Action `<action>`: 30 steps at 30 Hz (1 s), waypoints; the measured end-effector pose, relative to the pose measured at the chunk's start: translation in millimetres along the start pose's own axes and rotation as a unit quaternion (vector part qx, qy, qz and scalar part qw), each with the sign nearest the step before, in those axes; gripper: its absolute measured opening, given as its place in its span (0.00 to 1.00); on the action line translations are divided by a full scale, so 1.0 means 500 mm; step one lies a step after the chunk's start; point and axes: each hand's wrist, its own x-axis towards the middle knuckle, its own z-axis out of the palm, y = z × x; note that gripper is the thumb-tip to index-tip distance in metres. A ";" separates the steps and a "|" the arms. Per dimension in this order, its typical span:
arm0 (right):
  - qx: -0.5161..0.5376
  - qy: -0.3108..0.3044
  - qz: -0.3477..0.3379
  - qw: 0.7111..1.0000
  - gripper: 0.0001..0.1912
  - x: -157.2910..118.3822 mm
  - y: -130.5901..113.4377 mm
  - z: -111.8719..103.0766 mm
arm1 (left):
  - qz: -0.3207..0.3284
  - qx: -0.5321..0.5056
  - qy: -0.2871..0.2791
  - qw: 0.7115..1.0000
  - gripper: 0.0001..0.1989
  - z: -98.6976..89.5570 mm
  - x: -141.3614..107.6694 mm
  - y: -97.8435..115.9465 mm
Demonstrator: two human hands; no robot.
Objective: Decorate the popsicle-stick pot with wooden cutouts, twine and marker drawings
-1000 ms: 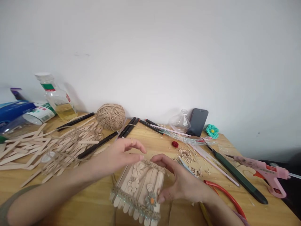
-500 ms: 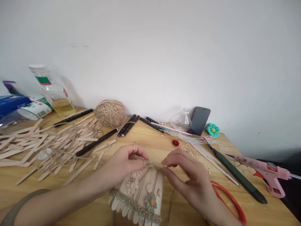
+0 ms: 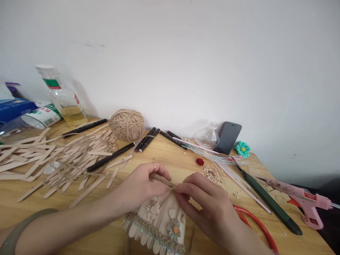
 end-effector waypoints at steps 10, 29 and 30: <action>0.064 -0.044 0.037 0.996 0.07 0.021 -0.006 -0.016 | 0.015 0.000 0.010 1.000 0.09 0.004 0.002 -0.003; 0.027 -0.016 -0.025 0.999 0.05 0.021 0.013 -0.004 | -0.005 -0.003 -0.012 1.000 0.12 0.004 0.000 -0.011; 0.037 -0.019 -0.016 0.999 0.06 0.024 0.011 -0.006 | -0.002 -0.006 -0.013 1.000 0.12 0.004 0.001 -0.011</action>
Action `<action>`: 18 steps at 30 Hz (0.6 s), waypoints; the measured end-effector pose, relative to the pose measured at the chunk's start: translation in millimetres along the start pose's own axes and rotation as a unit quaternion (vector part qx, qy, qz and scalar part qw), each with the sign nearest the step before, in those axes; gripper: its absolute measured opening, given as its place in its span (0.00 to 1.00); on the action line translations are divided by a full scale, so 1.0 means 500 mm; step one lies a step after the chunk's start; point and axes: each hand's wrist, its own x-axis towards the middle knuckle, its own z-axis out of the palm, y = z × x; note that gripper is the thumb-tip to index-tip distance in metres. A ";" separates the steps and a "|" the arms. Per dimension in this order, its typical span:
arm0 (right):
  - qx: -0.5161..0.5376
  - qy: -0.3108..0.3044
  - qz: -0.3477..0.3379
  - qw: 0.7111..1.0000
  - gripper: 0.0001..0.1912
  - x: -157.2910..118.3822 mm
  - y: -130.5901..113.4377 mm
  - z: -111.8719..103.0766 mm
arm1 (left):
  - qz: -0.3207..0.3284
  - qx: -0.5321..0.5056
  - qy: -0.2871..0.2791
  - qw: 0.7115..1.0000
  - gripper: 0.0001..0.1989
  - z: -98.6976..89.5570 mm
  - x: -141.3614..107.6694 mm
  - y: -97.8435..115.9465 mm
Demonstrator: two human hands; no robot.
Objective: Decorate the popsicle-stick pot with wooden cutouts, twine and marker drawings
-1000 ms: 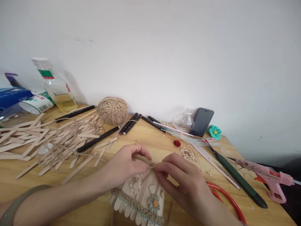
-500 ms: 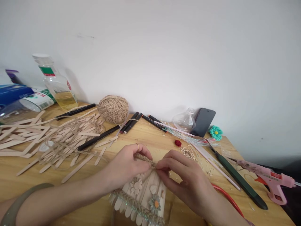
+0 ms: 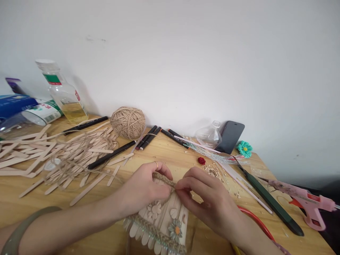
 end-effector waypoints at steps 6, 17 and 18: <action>0.098 -0.036 0.098 0.990 0.07 0.012 -0.007 -0.010 | 0.009 0.002 -0.001 1.000 0.12 0.000 0.001 0.003; 0.199 -0.096 0.281 0.934 0.04 0.034 -0.008 -0.010 | 0.012 -0.001 0.002 1.000 0.12 0.004 -0.001 0.009; 0.200 -0.096 0.287 0.932 0.04 0.036 -0.008 -0.009 | 0.011 -0.002 0.001 1.000 0.13 0.004 -0.001 0.008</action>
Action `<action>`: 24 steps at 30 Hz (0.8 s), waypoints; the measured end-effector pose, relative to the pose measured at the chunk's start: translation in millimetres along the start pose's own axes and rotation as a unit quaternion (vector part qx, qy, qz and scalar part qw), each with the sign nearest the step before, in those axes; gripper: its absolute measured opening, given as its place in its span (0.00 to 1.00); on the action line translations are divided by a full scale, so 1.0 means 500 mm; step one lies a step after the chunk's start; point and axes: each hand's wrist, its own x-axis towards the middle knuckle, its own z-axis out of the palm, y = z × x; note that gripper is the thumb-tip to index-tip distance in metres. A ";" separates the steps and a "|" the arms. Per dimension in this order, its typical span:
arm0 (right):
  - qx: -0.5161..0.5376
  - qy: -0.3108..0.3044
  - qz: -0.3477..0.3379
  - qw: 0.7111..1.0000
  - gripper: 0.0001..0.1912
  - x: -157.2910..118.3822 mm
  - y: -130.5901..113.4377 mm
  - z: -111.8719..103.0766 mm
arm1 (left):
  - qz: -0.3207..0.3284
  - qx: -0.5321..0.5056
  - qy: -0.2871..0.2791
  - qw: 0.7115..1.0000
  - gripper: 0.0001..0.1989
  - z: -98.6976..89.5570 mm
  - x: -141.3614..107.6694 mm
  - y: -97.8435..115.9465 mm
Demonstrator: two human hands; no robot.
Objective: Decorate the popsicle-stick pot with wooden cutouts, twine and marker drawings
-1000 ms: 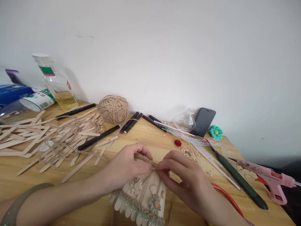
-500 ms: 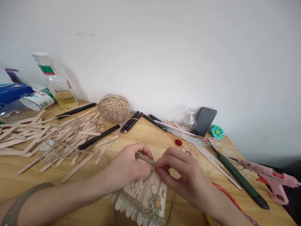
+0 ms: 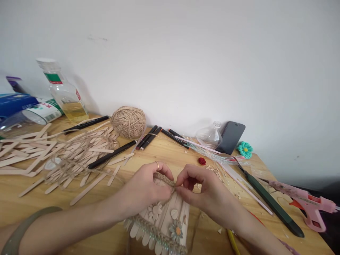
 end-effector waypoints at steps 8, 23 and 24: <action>-0.030 0.022 0.033 0.999 0.06 0.005 -0.012 0.008 | -0.001 0.013 0.003 1.000 0.12 -0.002 -0.002 -0.009; 0.137 -0.033 0.069 0.988 0.06 0.000 0.012 -0.003 | -0.014 -0.012 0.004 1.000 0.12 0.007 -0.009 -0.004; 0.138 -0.033 0.069 0.988 0.06 -0.001 0.012 -0.001 | -0.018 -0.015 0.002 1.000 0.12 0.007 -0.009 -0.005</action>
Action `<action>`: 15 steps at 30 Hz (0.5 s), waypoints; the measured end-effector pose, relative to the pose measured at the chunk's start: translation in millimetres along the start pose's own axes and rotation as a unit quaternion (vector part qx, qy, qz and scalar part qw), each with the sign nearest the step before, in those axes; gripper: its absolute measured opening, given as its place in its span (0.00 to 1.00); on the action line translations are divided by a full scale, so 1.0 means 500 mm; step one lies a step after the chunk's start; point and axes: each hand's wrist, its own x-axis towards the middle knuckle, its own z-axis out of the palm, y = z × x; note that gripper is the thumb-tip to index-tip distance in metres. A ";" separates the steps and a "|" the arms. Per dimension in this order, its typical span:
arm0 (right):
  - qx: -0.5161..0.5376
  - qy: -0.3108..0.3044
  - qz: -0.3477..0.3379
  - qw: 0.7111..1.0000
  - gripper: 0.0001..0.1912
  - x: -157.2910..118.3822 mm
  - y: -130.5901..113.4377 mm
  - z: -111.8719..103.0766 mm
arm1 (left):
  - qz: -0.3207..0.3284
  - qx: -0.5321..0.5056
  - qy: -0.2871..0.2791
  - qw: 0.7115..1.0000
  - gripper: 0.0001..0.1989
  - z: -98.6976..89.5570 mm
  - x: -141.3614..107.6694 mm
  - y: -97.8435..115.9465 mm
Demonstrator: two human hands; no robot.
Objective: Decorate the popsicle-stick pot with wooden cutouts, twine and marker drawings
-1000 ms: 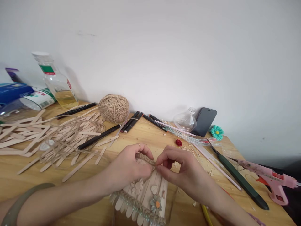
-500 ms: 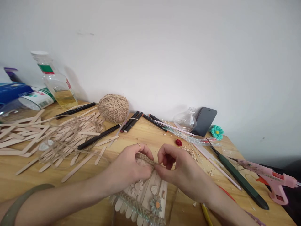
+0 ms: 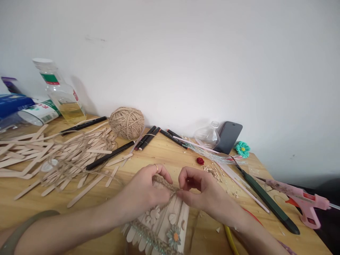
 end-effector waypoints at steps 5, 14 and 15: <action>0.017 -0.005 0.003 1.000 0.06 0.004 -0.001 0.002 | -0.003 0.001 -0.001 1.000 0.12 0.001 0.000 0.001; 0.003 -0.007 0.008 1.000 0.07 0.007 -0.006 0.007 | 0.008 0.011 -0.006 1.000 0.12 -0.003 -0.003 0.001; -0.005 -0.009 0.007 1.000 0.07 0.009 -0.008 0.007 | 0.009 0.014 -0.007 1.000 0.12 -0.003 -0.004 0.001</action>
